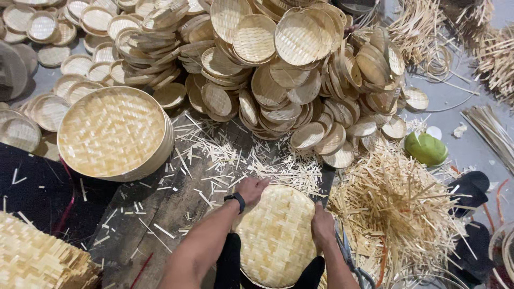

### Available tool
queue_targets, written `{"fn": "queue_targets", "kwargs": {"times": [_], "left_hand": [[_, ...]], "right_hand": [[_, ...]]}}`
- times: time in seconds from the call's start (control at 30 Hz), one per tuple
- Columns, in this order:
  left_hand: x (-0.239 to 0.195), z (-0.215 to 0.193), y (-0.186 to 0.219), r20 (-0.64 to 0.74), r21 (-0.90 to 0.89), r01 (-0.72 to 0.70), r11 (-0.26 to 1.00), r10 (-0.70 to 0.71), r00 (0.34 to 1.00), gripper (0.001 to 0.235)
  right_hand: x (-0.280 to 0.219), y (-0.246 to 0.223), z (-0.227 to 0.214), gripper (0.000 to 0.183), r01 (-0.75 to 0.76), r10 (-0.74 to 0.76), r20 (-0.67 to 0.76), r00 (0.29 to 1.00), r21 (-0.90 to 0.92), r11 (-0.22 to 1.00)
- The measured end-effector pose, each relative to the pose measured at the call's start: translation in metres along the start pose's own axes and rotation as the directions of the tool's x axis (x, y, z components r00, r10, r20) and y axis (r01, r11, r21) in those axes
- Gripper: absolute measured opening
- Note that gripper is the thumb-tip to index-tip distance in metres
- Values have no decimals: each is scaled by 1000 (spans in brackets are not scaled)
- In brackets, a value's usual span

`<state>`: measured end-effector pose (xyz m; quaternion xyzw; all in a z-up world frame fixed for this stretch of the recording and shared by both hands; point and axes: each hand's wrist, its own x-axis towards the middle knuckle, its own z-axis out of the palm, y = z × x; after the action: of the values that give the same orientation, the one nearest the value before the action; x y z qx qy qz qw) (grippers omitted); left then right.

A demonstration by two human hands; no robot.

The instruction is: The person assembles a bamboo basket by placing a woven sheet over a circular frame, fitting it into a wooden mold, and trimming excess material with shears.

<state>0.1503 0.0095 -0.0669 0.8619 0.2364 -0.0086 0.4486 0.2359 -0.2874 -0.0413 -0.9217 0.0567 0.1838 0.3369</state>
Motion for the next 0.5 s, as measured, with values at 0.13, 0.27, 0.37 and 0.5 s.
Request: {"fn": "queue_targets", "kwargs": {"times": [0.13, 0.27, 0.37, 0.5], "left_hand": [[-19, -12, 5, -57, -130, 7, 991, -15, 998, 63], [-64, -17, 23, -283, 91, 70, 993, -41, 958, 66], [-64, -21, 24, -86, 65, 284, 957, -278, 957, 76], [-47, -17, -2, 36, -51, 238, 970, -236, 971, 82]], "right_hand": [[-15, -19, -8, 77, 30, -29, 24, 999, -35, 999], [-58, -61, -28, 68, 25, -34, -89, 995, -93, 995], [-110, -76, -26, 56, 255, -318, -320, 892, -225, 940], [-186, -67, 20, 70, 738, -771, 233, 592, -540, 404]]}}
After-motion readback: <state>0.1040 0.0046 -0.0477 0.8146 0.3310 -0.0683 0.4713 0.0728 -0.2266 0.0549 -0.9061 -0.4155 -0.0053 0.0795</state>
